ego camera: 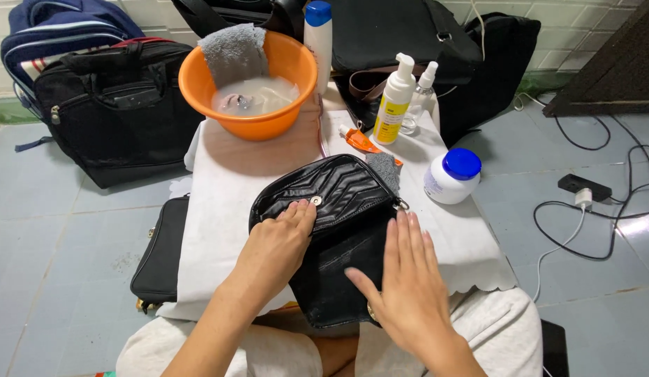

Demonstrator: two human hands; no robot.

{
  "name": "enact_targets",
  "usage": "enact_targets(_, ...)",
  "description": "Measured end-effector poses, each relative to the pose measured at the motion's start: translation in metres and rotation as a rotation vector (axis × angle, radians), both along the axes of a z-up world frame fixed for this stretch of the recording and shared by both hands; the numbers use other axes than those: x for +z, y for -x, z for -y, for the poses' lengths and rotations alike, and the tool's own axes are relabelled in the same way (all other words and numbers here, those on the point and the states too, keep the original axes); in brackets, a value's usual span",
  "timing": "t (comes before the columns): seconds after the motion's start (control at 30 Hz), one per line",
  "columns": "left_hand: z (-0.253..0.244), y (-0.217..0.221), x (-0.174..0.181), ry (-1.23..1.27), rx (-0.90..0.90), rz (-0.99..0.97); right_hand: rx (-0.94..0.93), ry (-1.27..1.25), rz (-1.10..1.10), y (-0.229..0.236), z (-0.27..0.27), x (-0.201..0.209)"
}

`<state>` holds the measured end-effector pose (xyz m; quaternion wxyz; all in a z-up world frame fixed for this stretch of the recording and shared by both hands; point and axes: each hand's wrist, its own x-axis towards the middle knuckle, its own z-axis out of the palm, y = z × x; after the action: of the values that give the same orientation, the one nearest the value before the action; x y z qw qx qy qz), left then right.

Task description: Applying leather conditioning cream to a black handbag and rubbing it into the surface by hand.

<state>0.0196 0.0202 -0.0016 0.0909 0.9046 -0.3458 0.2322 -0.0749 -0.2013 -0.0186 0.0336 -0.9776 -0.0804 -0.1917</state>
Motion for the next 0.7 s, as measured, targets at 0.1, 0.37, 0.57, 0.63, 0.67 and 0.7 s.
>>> enact_targets(0.1,0.003,-0.002,-0.006,-0.034,0.029,0.008,-0.117,0.168,0.039,-0.007,-0.018,-0.013)
enact_targets(0.37,0.004,-0.001,-0.011,-0.016,0.063,0.033,0.278,-0.104,0.058,0.047,-0.057,-0.015)
enact_targets(0.57,0.005,0.000,-0.009,-0.022,0.057,0.037,0.499,-0.091,0.003,0.048,-0.042,-0.016)
enact_targets(0.63,0.006,0.001,-0.009,-0.033,0.060,0.036,0.536,-0.074,-0.008,0.043,-0.050,-0.013)
enact_targets(0.67,0.007,0.001,-0.008,-0.020,0.058,0.026,0.603,-0.084,-0.026,0.041,-0.055,-0.013)
enact_targets(0.7,0.005,0.002,-0.006,-0.010,0.058,0.015,0.672,-0.096,-0.043,0.039,-0.061,-0.012)
